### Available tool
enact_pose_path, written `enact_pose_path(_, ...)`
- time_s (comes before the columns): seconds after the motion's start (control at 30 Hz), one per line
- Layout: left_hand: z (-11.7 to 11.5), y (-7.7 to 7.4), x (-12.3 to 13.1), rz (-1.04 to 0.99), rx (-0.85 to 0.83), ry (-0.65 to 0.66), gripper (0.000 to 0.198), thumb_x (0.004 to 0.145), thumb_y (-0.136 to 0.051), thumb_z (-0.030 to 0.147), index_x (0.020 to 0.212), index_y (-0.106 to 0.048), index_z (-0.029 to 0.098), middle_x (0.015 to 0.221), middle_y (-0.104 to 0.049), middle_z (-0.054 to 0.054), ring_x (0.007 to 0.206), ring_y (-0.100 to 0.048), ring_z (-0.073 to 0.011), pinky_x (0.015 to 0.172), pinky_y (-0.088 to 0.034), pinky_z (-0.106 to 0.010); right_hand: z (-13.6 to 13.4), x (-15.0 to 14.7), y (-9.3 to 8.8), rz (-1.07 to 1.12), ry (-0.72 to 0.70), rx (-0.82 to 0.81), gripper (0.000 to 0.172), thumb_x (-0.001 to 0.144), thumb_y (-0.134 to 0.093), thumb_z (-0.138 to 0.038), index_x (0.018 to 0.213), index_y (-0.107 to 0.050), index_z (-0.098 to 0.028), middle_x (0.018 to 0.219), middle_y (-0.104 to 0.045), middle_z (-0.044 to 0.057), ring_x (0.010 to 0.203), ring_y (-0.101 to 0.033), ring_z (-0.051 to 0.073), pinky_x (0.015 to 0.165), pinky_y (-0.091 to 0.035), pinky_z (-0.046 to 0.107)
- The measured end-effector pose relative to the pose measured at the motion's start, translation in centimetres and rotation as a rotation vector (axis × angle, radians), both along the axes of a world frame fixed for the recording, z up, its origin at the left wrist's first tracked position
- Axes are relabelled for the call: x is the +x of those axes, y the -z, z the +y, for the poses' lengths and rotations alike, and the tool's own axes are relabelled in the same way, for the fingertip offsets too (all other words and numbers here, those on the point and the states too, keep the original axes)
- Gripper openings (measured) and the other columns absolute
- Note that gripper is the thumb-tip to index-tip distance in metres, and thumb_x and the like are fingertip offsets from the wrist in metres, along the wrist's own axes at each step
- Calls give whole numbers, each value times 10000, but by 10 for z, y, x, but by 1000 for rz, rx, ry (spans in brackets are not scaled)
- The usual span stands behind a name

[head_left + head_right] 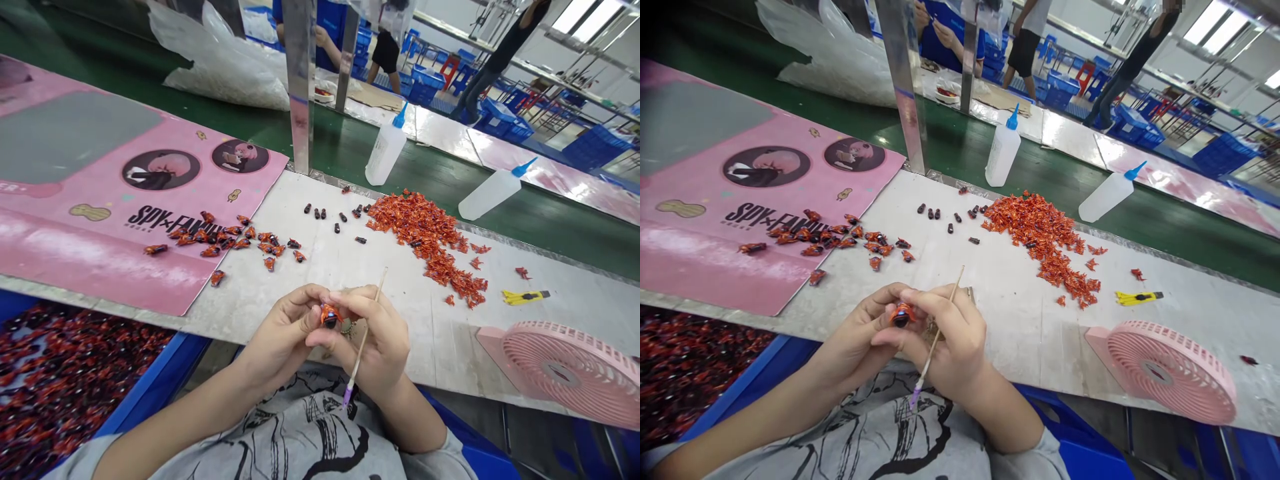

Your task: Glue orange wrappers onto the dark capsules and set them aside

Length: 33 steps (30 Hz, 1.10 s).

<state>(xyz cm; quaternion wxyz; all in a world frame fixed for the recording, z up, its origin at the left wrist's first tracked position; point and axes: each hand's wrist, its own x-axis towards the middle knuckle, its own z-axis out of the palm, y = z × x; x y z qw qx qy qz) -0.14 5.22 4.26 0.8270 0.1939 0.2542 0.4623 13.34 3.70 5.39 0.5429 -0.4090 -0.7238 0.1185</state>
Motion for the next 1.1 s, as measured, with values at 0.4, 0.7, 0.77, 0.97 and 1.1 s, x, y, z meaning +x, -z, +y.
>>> enact_pose_path(0.4,66,39,-76,1101,653,-352,146,755,-804,343,827,-769,221,848,-798,-57,774,-723,-226,780,-587,-327,-7,59,26,46,-58,-306,536,972,-496,-629,1347,-605,-262,900,-691,39,695,-595,150,633,-514,275)
enact_pose_path(0.7,154,51,-118,1816,959,-226,188,835,-592,316,869,-751,220,963,-802,-122,986,-700,-350,931,-539,-471,-26,96,48,213,46,-512,502,968,-528,-625,1296,-662,-271,902,-691,50,706,-582,160,664,-511,299)
enact_pose_path(0.77,157,48,-109,1852,1004,-199,234,868,-556,294,953,-754,204,1093,-783,-135,1093,-677,-348,1021,-498,-487,-25,101,54,241,70,-541,601,951,-460,-707,1277,-668,-246,879,-688,63,690,-588,172,642,-513,315)
enact_pose_path(0.97,189,46,-53,1900,1081,-8,256,926,-612,219,1156,-718,182,1228,-724,-125,1197,-644,-310,1073,-493,-475,-16,95,65,366,177,-459,825,826,-358,-904,1163,-676,-221,822,-639,56,639,-577,184,566,-503,330)
enact_pose_path(1.1,216,50,-13,1929,1030,90,357,975,-660,345,1286,-625,172,1305,-652,-115,1118,-669,-270,938,-584,-491,-16,72,57,497,103,-544,714,903,-374,-823,959,-721,-201,784,-690,80,677,-650,200,584,-526,330)
